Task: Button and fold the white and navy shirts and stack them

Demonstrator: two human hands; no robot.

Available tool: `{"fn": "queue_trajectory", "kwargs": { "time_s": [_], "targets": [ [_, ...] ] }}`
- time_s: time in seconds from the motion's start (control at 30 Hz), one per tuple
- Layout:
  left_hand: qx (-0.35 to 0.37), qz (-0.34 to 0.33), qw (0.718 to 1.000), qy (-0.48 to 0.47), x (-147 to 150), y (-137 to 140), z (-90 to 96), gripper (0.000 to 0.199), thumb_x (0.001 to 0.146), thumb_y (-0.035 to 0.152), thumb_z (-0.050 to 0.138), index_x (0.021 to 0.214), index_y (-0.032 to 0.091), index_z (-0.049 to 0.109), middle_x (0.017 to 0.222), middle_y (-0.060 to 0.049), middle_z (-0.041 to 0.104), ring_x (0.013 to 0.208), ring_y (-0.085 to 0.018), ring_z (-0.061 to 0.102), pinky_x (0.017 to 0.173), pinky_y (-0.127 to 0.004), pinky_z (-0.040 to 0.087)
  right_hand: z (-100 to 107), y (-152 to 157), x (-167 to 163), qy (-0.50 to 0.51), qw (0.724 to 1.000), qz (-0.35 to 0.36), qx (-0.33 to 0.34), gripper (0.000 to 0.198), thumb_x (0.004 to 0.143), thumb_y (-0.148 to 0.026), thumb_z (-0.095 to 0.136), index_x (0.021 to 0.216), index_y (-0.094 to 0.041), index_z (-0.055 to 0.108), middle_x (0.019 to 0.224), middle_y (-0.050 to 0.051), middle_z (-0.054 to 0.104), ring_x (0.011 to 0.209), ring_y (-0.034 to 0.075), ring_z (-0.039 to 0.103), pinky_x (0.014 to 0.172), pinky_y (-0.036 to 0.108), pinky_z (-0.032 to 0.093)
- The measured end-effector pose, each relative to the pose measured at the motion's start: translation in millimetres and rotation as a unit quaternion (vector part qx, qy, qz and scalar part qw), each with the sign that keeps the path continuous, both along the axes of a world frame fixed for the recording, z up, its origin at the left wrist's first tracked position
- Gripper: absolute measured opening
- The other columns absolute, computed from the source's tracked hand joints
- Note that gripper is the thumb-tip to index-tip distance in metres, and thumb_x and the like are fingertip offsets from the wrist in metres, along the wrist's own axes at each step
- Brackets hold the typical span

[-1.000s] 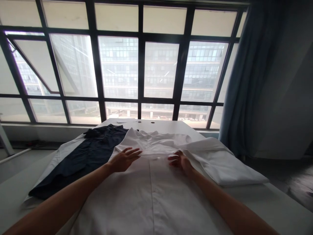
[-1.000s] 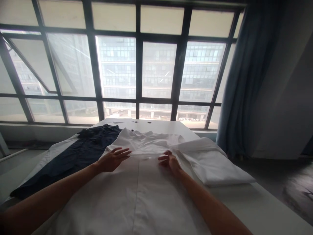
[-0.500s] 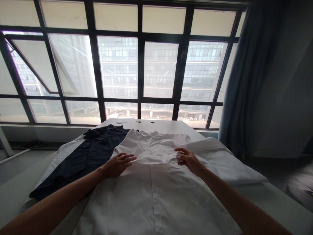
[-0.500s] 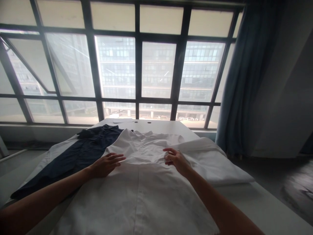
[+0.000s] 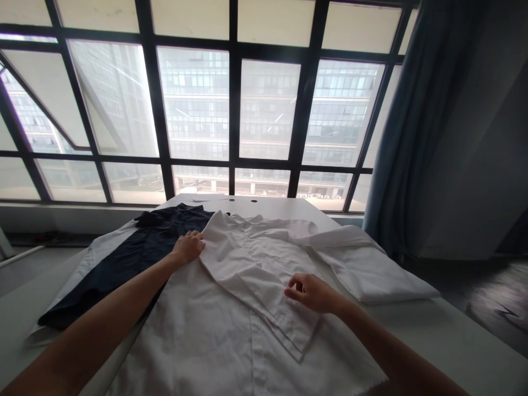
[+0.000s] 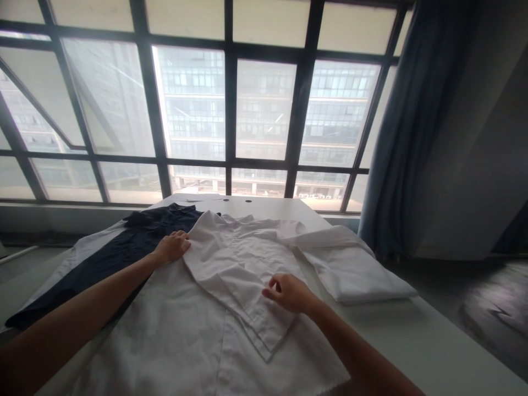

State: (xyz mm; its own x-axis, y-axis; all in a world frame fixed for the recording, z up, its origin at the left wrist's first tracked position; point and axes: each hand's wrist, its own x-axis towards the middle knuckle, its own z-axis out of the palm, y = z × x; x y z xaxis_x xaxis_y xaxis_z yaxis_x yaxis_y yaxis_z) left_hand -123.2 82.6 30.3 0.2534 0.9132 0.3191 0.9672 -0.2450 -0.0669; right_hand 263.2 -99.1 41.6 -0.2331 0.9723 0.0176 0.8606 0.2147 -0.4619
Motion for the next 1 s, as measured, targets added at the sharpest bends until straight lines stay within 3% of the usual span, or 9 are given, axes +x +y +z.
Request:
{"fn": "queue_trajectory", "kwargs": {
  "time_s": [0.13,0.2,0.33,0.57,0.63,0.7,0.8,0.9,1.0],
  "targets": [
    [-0.069,0.063,0.995,-0.038,0.8,19.1,-0.2,0.042,0.091,0.040,0.044,0.123,0.016,0.060,0.130,-0.016,0.058,0.118,-0.031,0.055,0.094,-0.043,0.047,6.6,-6.4,-8.7,-0.009,1.000,0.008,-0.018,0.025,0.083,-0.037,0.062,0.071,-0.015,0.064,0.072,0.004,0.064,0.065,0.015,0.054,0.057,0.024,0.037],
    [-0.097,0.073,0.992,-0.043,1.1,26.9,-1.3,0.043,0.089,0.042,0.047,0.121,0.017,0.061,0.130,-0.017,0.059,0.119,-0.032,0.055,0.094,-0.044,0.046,13.5,-7.8,-0.2,0.036,0.996,0.019,-0.077,0.029,0.081,-0.041,0.063,0.069,-0.015,0.061,0.070,0.003,0.060,0.063,0.014,0.051,0.055,0.023,0.036],
    [-0.117,0.088,0.988,-0.043,5.1,39.7,-4.4,0.041,0.086,0.040,0.052,0.118,0.017,0.063,0.131,-0.018,0.059,0.121,-0.035,0.053,0.097,-0.048,0.044,19.1,-7.2,19.2,0.174,0.958,-0.007,-0.228,0.041,0.070,-0.051,0.074,0.089,-0.016,0.061,0.072,0.000,0.058,0.057,0.011,0.048,0.047,0.020,0.033],
    [-0.127,0.116,0.982,-0.074,17.1,56.6,-9.4,0.052,0.081,0.041,0.059,0.126,0.016,0.055,0.134,-0.020,0.056,0.124,-0.036,0.052,0.097,-0.044,0.044,17.9,-8.6,14.1,0.341,0.908,-0.064,-0.234,0.045,0.072,-0.032,0.072,0.112,-0.018,0.058,0.096,0.004,0.063,0.077,0.014,0.058,0.066,0.023,0.046],
    [-0.132,0.131,0.978,-0.089,20.1,62.4,-8.9,0.054,0.080,0.041,0.061,0.127,0.015,0.054,0.134,-0.022,0.056,0.124,-0.037,0.052,0.096,-0.046,0.044,19.1,-9.8,11.0,0.314,0.914,-0.063,-0.250,0.041,0.074,-0.027,0.069,0.114,-0.019,0.060,0.099,0.005,0.063,0.080,0.015,0.060,0.068,0.024,0.047],
    [-0.135,0.145,0.974,-0.108,23.3,71.2,-5.9,0.057,0.082,0.045,0.060,0.129,0.013,0.053,0.134,-0.024,0.055,0.124,-0.039,0.052,0.095,-0.050,0.044,19.8,-11.4,9.4,0.215,0.942,-0.059,-0.252,0.036,0.074,-0.024,0.068,0.110,-0.018,0.063,0.094,0.005,0.064,0.079,0.017,0.060,0.068,0.025,0.046],
    [-0.132,0.155,0.969,-0.143,28.1,91.8,3.5,0.057,0.090,0.053,0.046,0.129,0.012,0.053,0.131,-0.024,0.058,0.122,-0.038,0.055,0.093,-0.047,0.045,20.5,-15.4,8.1,0.079,0.980,-0.054,-0.172,0.033,0.079,-0.030,0.068,0.108,-0.016,0.065,0.094,0.007,0.067,0.083,0.020,0.061,0.074,0.028,0.045],
    [-0.127,0.151,0.965,-0.176,31.5,117.9,14.9,0.057,0.098,0.052,0.029,0.122,0.009,0.059,0.126,-0.024,0.062,0.118,-0.034,0.059,0.090,-0.040,0.047,19.3,-21.6,4.8,0.053,0.992,-0.039,-0.108,0.052,0.082,-0.044,0.064,0.124,-0.013,0.058,0.099,0.010,0.067,0.087,0.022,0.062,0.078,0.029,0.045],
    [-0.120,0.144,0.963,-0.192,35.0,142.4,22.5,0.064,0.099,0.054,0.028,0.112,0.003,0.065,0.115,-0.028,0.066,0.112,-0.037,0.062,0.084,-0.039,0.049,13.5,-27.7,-0.3,0.024,0.993,-0.045,-0.103,0.066,0.074,-0.039,0.072,0.132,-0.014,0.052,0.094,0.007,0.066,0.086,0.023,0.062,0.078,0.029,0.044]
  ]
}}
